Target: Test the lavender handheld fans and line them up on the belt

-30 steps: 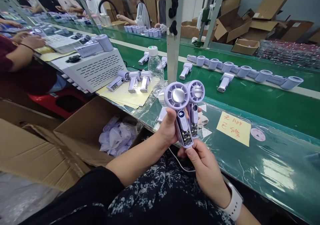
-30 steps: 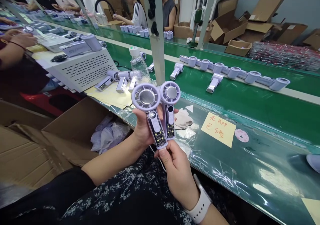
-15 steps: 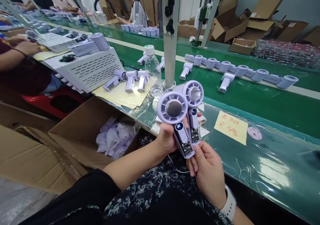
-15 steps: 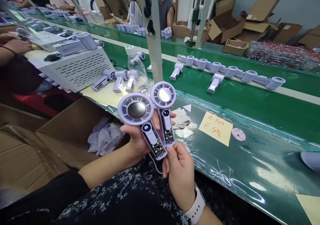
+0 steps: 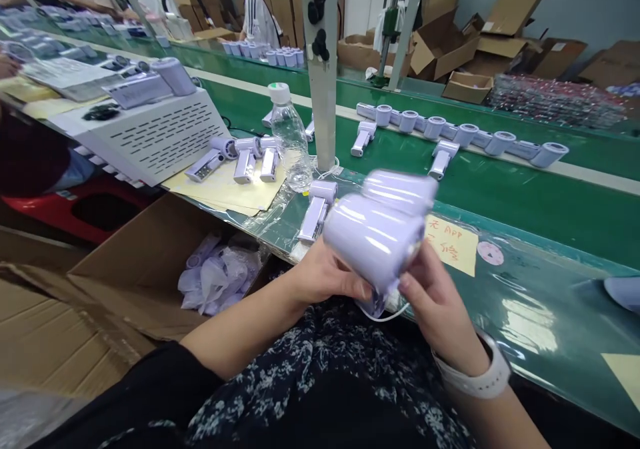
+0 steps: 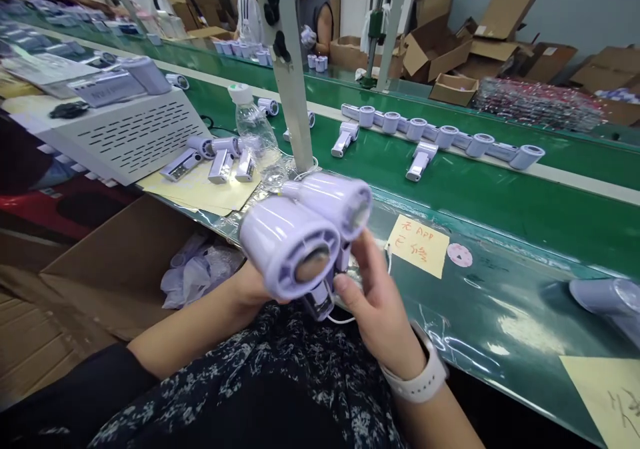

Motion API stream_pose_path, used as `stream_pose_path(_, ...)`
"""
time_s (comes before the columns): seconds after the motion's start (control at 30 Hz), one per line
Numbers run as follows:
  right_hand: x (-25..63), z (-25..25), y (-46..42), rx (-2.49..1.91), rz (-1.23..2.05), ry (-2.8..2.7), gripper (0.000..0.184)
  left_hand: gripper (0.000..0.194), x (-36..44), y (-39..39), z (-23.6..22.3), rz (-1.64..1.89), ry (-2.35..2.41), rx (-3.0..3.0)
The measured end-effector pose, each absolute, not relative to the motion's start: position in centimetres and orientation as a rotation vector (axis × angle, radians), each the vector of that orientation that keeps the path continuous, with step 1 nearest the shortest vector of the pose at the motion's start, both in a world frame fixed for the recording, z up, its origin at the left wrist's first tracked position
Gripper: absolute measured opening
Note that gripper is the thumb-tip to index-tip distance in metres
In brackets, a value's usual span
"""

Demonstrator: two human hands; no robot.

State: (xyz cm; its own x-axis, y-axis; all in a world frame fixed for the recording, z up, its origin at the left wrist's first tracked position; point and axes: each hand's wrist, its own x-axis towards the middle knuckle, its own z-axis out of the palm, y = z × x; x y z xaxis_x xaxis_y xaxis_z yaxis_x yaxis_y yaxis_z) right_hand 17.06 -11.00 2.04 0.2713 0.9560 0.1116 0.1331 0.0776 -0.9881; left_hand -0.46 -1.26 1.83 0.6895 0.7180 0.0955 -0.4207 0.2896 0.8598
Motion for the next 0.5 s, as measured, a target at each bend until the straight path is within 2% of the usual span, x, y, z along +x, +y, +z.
stream_pose_path(0.1, 17.3, 1.3, -11.6, -1.127, 1.167, -0.999, 0.031, 0.052, -0.7, -0.6, 0.8, 0.793, 0.352, 1.061)
stream_pose_path(0.2, 18.2, 0.9, -11.8, -1.128, 1.116, -0.828, 0.035, 0.049, -0.5, 0.1, -0.1, 0.868, 0.469, 0.857)
stream_pose_path(0.27, 18.7, 0.8, -11.7, -1.161, 1.083, -0.715, 0.038, 0.057, -0.3, 0.0, -0.3, 0.816, 0.483, 0.717)
stream_pose_path(0.37, 18.8, 1.1, -11.6, -1.137, 1.138, -0.614, 0.034, 0.067, -0.1, -0.8, 0.2, 0.744, 0.430, 0.663)
stream_pose_path(0.5, 18.2, 1.6, -12.2, -1.017, 1.228, -0.678, 0.028, 0.058, 0.2, -1.9, 1.0, 0.716, 0.379, 0.731)
